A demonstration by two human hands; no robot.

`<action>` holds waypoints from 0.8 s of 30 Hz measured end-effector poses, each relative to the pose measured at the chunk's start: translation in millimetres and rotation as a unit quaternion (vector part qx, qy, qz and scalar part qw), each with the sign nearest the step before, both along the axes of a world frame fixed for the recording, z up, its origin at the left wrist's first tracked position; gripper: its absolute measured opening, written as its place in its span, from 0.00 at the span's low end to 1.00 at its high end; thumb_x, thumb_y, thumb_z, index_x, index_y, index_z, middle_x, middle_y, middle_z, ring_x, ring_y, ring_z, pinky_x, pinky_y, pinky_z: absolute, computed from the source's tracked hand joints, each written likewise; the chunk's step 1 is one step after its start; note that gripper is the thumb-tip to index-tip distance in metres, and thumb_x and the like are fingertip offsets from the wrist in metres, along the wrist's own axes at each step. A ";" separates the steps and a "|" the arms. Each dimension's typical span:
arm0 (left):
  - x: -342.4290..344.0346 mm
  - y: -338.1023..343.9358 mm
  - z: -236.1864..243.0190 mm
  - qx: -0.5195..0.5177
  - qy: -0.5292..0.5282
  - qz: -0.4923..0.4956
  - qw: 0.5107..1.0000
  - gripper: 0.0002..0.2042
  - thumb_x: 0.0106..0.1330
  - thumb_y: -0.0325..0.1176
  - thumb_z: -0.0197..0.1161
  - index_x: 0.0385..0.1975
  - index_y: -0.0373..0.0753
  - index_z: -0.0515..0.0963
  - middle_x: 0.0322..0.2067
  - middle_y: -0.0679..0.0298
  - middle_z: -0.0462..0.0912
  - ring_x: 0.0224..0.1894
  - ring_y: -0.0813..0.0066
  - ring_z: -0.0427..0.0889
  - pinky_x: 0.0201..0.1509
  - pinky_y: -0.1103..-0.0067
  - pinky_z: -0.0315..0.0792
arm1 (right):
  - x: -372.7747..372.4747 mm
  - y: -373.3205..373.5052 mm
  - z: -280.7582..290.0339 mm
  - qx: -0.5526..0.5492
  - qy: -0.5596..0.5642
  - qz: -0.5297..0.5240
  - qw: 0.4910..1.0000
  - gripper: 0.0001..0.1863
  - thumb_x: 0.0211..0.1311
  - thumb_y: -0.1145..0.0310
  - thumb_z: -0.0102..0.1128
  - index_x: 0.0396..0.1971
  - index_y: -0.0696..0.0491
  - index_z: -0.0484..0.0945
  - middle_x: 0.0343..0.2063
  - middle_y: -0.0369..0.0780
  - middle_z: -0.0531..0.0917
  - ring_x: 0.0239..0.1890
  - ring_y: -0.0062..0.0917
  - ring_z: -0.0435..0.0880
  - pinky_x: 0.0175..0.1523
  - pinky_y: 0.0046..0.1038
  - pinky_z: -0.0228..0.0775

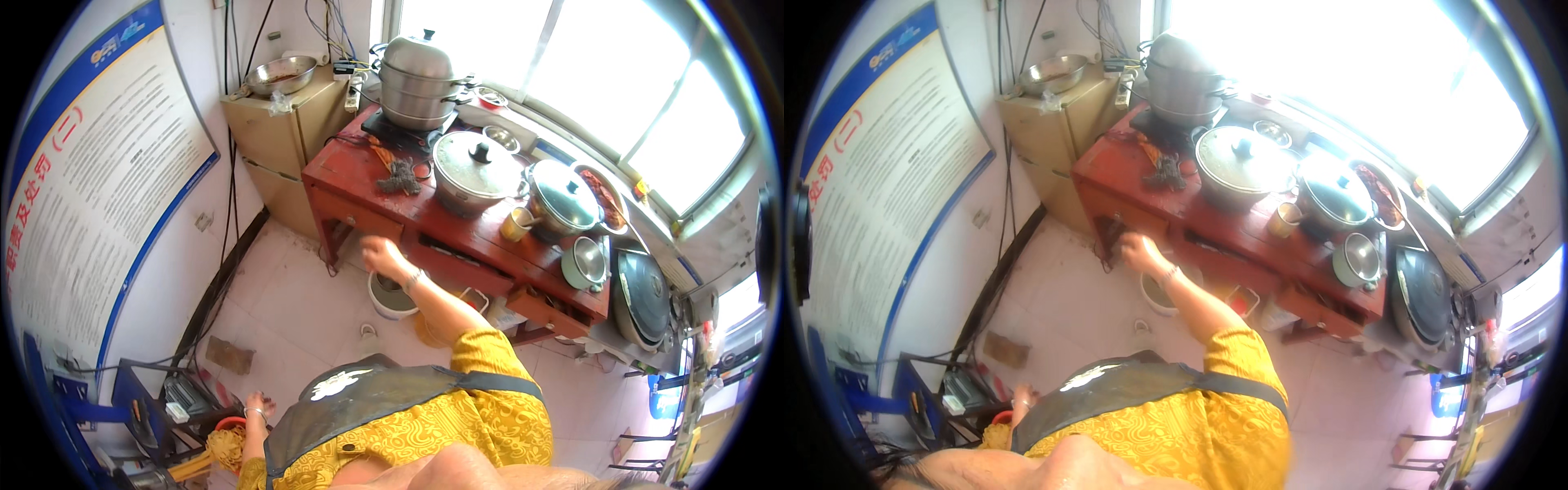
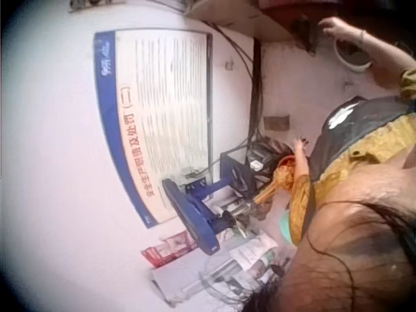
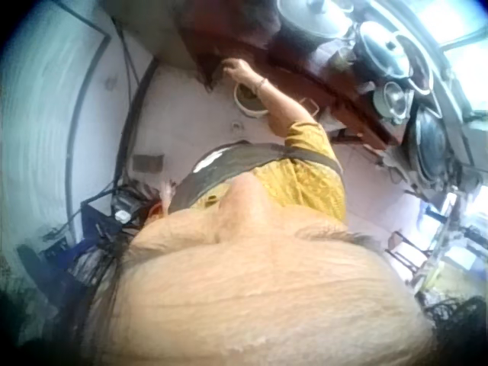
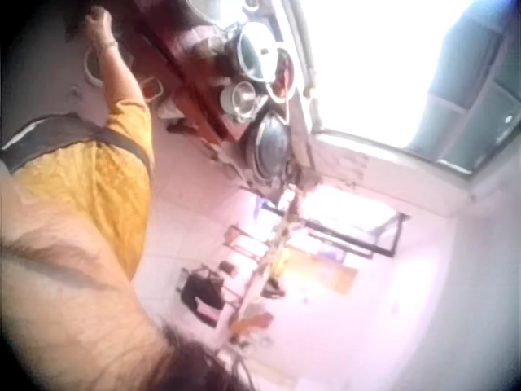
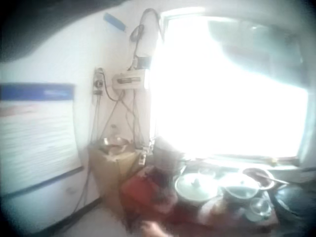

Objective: The person operates a noodle-making machine by feeding dough into the extruder with a wooden stick and catching the output in a basin. They then clean the workspace with a cloth, wash their hands in a pot, and carry a large basin of finished noodles across the room.

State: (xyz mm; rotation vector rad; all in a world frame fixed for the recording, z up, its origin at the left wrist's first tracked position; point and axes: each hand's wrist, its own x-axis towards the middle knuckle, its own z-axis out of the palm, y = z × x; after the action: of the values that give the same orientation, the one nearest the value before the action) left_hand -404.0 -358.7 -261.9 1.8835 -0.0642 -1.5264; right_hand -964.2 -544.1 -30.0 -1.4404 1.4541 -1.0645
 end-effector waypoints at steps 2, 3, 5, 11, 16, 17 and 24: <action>0.2 -13.7 2.5 0.056 -0.055 -0.095 0.992 0.14 0.65 0.45 0.51 0.39 0.41 0.71 0.30 0.53 0.77 0.30 0.56 0.79 0.27 0.59 0.73 | -20.9 -72.0 26.0 0.031 -0.122 -0.085 0.988 0.26 0.58 0.75 0.51 0.59 0.55 0.65 0.20 0.39 0.79 0.18 0.21 0.77 0.23 0.24 0.71; 1.0 -14.7 7.8 0.078 -0.082 -0.143 0.983 0.14 0.65 0.45 0.51 0.40 0.41 0.71 0.31 0.53 0.78 0.30 0.56 0.79 0.27 0.59 0.73 | -27.8 -100.5 43.7 0.043 -0.176 -0.146 0.972 0.30 0.58 0.75 0.51 0.64 0.53 0.60 0.19 0.39 0.79 0.18 0.21 0.78 0.22 0.25 0.71; 0.7 -15.9 21.5 0.113 -0.127 -0.240 0.956 0.14 0.66 0.44 0.50 0.41 0.41 0.71 0.31 0.53 0.78 0.30 0.56 0.79 0.27 0.59 0.73 | -55.6 -156.6 60.8 0.035 -0.090 -0.229 0.969 0.40 0.57 0.75 0.51 0.70 0.49 0.47 0.20 0.40 0.80 0.19 0.22 0.78 0.19 0.26 0.72; -5.7 -83.1 45.6 0.118 -0.166 -0.390 0.898 0.14 0.66 0.42 0.49 0.43 0.40 0.70 0.32 0.53 0.78 0.29 0.56 0.80 0.27 0.60 0.74 | -143.5 -249.0 61.0 0.179 0.011 -0.349 0.920 0.51 0.54 0.76 0.52 0.68 0.53 0.23 0.43 0.56 0.79 0.37 0.44 0.84 0.30 0.35 0.83; -7.5 -167.5 32.4 0.113 -0.151 -0.440 0.878 0.14 0.67 0.40 0.48 0.46 0.39 0.69 0.33 0.53 0.79 0.29 0.56 0.81 0.27 0.61 0.74 | -163.0 -272.6 36.4 0.204 0.023 -0.412 0.888 0.50 0.53 0.76 0.50 0.70 0.46 0.28 0.37 0.49 0.81 0.28 0.37 0.84 0.25 0.37 0.82; -8.0 -185.6 25.3 0.110 -0.143 -0.440 0.880 0.14 0.67 0.40 0.48 0.46 0.38 0.69 0.34 0.53 0.79 0.29 0.56 0.81 0.27 0.61 0.74 | -156.0 -276.6 40.8 0.218 0.040 -0.416 0.882 0.50 0.53 0.77 0.50 0.70 0.45 0.28 0.34 0.47 0.82 0.26 0.35 0.84 0.23 0.36 0.81; -21.3 -345.3 -22.8 0.125 -0.088 -0.470 0.869 0.15 0.68 0.38 0.47 0.50 0.37 0.67 0.35 0.53 0.80 0.28 0.56 0.82 0.27 0.62 0.75 | -163.4 -286.3 47.0 0.190 0.199 -0.385 0.881 0.45 0.54 0.75 0.50 0.69 0.59 0.35 0.30 0.51 0.83 0.23 0.35 0.84 0.22 0.35 0.80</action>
State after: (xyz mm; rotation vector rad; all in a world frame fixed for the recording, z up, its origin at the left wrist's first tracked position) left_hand -425.3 -704.0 -284.7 2.3499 -1.0515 -2.0200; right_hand -1127.5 -830.4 17.0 -0.8090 2.4988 -0.8567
